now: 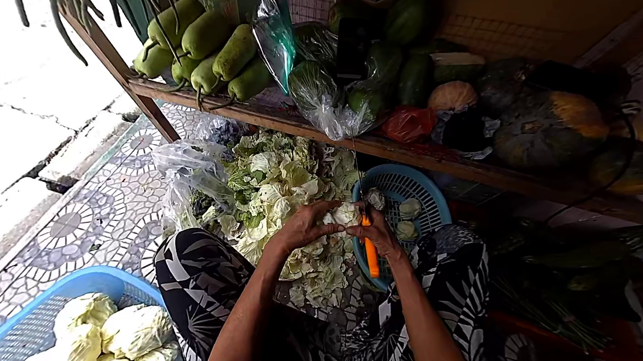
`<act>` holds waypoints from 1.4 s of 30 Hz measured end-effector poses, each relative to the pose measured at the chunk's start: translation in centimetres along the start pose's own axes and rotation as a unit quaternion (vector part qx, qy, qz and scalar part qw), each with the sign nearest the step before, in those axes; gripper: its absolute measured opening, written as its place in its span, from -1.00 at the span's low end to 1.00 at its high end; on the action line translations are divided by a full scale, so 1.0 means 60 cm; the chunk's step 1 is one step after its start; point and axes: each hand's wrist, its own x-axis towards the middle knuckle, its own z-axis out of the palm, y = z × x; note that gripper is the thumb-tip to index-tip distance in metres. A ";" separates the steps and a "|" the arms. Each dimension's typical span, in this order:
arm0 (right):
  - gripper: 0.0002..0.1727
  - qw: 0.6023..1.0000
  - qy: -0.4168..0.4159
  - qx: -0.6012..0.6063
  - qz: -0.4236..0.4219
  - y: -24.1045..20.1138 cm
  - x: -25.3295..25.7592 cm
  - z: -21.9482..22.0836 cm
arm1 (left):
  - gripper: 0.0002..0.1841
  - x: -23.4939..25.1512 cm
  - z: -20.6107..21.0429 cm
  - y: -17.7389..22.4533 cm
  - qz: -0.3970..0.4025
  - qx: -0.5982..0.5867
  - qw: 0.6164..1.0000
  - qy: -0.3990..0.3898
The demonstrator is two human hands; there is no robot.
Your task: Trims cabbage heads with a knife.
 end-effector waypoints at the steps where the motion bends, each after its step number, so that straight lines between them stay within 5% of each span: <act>1: -0.13 1.000 -0.002 -0.003 0.001 -0.004 -0.002 -0.001 | -0.33 0.000 0.001 0.002 0.002 0.002 1.000 0.001; 12: -0.16 0.998 -0.003 -0.054 0.020 -0.007 -0.007 -0.012 | -0.44 -0.010 0.033 0.022 0.022 0.095 0.995 -0.004; 16: -0.11 0.998 0.009 -0.062 0.014 -0.007 -0.011 0.000 | -0.55 -0.006 0.045 0.020 -0.007 0.097 0.992 0.079; 23: -0.17 0.999 0.013 0.043 -0.012 -0.006 -0.017 0.014 | -0.64 0.003 0.029 0.011 -0.131 -0.080 0.969 0.192; 27: -0.17 0.998 0.019 0.060 -0.015 0.004 -0.013 0.009 | -0.54 0.003 0.014 -0.016 -0.172 0.001 0.954 0.245; 32: -0.10 0.999 0.013 -0.041 -0.030 0.003 -0.006 0.012 | -0.38 0.006 0.022 -0.006 -0.085 -0.047 0.983 0.154; 37: -0.01 0.989 0.002 -0.145 -0.028 0.006 -0.004 0.021 | -0.84 0.009 0.033 -0.006 0.023 -0.063 0.992 0.109; 42: -0.02 0.997 -0.007 -0.081 -0.007 0.011 -0.005 0.019 | -0.84 0.006 0.032 -0.007 0.014 -0.016 0.986 0.164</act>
